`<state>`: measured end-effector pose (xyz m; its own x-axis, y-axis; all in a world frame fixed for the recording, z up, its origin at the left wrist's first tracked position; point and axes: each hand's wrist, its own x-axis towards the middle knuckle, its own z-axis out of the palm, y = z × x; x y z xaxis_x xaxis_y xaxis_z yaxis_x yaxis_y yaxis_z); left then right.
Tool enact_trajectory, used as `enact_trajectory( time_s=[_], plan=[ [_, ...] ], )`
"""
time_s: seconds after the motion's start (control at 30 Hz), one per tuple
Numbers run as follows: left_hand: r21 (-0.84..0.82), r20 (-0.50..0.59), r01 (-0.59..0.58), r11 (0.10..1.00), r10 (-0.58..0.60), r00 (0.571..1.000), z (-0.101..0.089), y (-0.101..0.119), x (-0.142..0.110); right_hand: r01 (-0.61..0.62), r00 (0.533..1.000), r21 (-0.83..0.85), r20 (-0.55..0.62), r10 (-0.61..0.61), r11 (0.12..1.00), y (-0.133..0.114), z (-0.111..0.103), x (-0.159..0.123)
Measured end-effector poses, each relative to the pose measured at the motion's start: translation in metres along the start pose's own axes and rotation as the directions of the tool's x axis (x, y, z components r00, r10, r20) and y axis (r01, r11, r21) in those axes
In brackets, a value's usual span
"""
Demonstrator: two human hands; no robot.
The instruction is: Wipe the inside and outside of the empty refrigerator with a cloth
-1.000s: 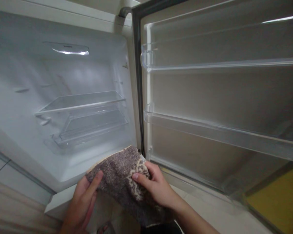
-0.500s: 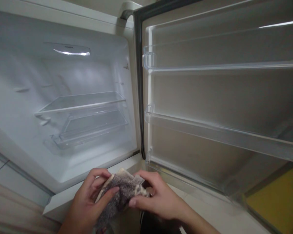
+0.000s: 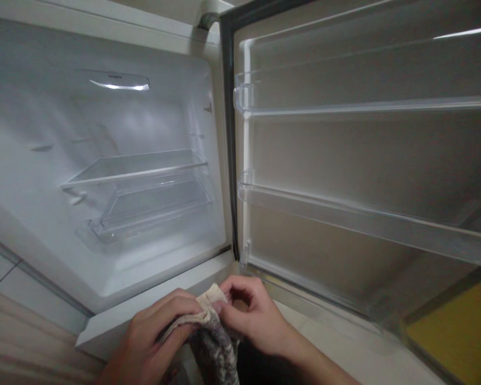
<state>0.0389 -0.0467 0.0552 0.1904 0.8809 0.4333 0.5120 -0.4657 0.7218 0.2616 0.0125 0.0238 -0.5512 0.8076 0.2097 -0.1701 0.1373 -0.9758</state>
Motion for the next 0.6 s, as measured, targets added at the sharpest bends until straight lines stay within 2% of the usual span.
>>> enact_trajectory(
  time_s=[0.1,0.23,0.4,0.5,0.6],
  plan=[
    [0.032,0.011,-0.072,0.997,0.072,0.997,-0.002,0.004,-0.001,0.046,0.999,-0.044,-0.02,-0.047,0.998,-0.003,0.003,-0.002],
    [0.087,-0.109,-0.095,0.992,0.104,0.989,-0.002,0.002,-0.005,0.165,0.983,-0.082,-0.064,-0.17,0.983,-0.005,0.001,-0.006],
    [0.168,-0.164,-0.146,0.975,0.173,0.971,0.001,0.002,-0.009,0.335,0.937,-0.304,0.012,-0.348,0.892,-0.014,-0.006,-0.012],
    [0.222,-0.186,-0.167,0.961,0.21,0.96,0.001,0.001,-0.01,0.371,0.926,-0.314,0.055,-0.374,0.874,-0.021,-0.006,-0.012],
    [0.275,-0.145,-0.222,0.935,0.268,0.952,0.001,0.0,-0.012,0.363,0.931,-0.254,0.053,-0.362,0.897,-0.024,-0.005,-0.009]
  ],
)
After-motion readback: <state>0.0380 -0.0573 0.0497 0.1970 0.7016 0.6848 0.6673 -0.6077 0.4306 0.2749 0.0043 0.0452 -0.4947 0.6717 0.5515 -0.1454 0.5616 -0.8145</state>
